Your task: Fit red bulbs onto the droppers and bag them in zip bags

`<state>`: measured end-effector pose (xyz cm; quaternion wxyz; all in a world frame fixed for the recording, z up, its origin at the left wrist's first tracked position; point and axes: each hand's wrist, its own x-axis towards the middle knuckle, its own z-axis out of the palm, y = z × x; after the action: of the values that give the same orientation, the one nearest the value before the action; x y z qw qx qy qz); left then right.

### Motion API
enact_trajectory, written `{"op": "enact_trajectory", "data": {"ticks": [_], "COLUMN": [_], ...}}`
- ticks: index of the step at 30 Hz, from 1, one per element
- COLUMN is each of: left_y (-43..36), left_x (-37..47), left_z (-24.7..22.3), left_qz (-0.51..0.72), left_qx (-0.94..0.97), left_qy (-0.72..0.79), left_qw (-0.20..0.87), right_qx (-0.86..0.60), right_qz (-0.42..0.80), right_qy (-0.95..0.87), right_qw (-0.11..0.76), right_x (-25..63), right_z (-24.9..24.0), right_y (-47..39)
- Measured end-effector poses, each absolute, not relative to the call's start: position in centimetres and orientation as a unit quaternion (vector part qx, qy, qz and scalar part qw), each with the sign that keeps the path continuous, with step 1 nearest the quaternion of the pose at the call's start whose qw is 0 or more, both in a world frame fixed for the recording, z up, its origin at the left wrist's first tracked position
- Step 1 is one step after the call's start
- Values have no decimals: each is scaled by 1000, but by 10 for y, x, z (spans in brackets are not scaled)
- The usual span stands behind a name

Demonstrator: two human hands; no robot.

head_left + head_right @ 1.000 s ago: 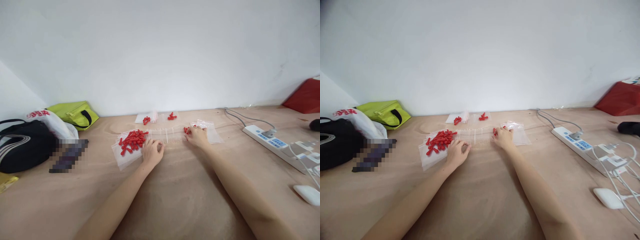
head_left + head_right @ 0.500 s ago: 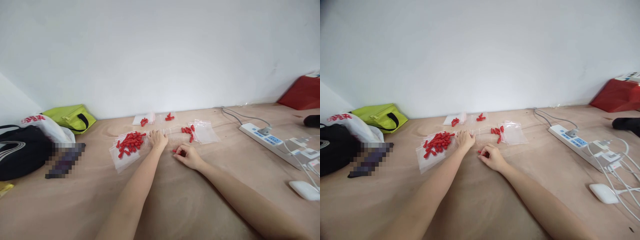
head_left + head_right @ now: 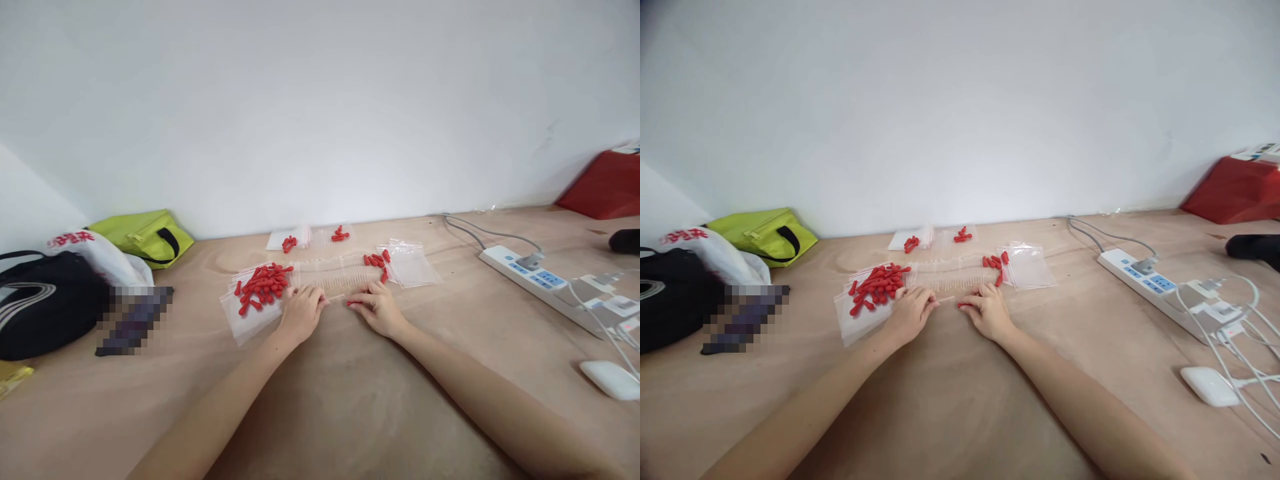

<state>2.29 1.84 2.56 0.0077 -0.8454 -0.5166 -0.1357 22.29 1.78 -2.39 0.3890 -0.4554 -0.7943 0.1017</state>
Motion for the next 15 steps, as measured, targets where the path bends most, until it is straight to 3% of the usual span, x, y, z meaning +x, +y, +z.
{"op": "enact_trajectory", "data": {"ticks": [8,15], "left_y": [2,7], "left_x": [15,24], "left_z": [9,4], "left_qz": [-160,-178], "left_qx": [-830,-807], "left_qy": [-534,-560], "left_qw": [-4,-55], "right_qx": [-484,-475], "right_qz": [48,51], "right_qy": [-820,-825], "right_qw": [301,302], "right_x": [221,220], "right_z": [-20,-20], "right_y": [14,15]}}
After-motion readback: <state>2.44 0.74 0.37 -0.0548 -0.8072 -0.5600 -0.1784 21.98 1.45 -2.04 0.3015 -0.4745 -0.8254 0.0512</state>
